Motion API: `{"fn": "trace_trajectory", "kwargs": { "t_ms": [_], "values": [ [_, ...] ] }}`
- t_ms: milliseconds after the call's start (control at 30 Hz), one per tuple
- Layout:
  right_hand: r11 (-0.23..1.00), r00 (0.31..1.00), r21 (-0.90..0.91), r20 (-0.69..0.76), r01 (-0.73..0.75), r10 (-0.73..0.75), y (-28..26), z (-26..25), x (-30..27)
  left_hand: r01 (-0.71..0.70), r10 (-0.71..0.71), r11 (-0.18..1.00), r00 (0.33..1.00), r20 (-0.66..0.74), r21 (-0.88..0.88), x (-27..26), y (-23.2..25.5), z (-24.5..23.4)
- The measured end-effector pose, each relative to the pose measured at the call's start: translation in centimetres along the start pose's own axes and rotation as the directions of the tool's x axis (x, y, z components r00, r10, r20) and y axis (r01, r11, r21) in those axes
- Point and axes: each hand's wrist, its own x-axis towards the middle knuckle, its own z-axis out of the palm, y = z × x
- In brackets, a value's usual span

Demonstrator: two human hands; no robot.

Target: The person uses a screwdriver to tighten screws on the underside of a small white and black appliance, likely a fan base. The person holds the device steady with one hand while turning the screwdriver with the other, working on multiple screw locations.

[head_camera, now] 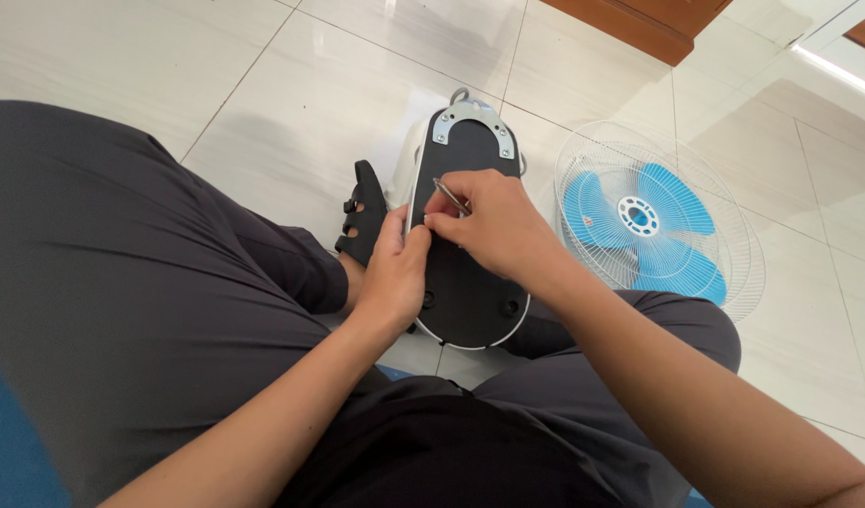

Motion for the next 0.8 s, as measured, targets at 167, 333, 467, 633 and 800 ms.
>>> {"fn": "trace_trajectory", "kwargs": {
  "t_ms": [167, 333, 467, 633, 800],
  "values": [
    [0.997, 0.998, -0.067, -0.019, 0.05, -0.052, -0.2, -0.1, 0.1, 0.002, -0.002, 1.0, 1.0, -0.001, 0.003, -0.1, 0.6, 0.0],
    [0.994, 0.999, -0.104, 0.006, -0.031, 0.032, -0.6, 0.0, 0.5, -0.005, 0.008, 0.992, 1.0, -0.026, 0.13, -0.6, 1.0, -0.2],
    [0.988, 0.996, -0.142, 0.041, -0.068, 0.075, -0.7, 0.0, 0.7, -0.001, 0.013, 0.98, 0.998, -0.059, 0.198, -0.4, 1.0, -0.3],
    [0.856, 0.885, 0.236, 0.205, -0.459, 0.418, -0.2, -1.6, 0.3, -0.056, 0.071, 0.973, 0.996, -0.062, 0.226, -0.3, 0.6, -0.4],
    [0.173, 0.806, 0.794, 0.538, -0.583, 0.247, 0.0, -3.5, -3.9, -0.007, 0.012, 0.997, 0.998, -0.065, 0.083, -0.1, 0.6, -0.1]
  ]
}}
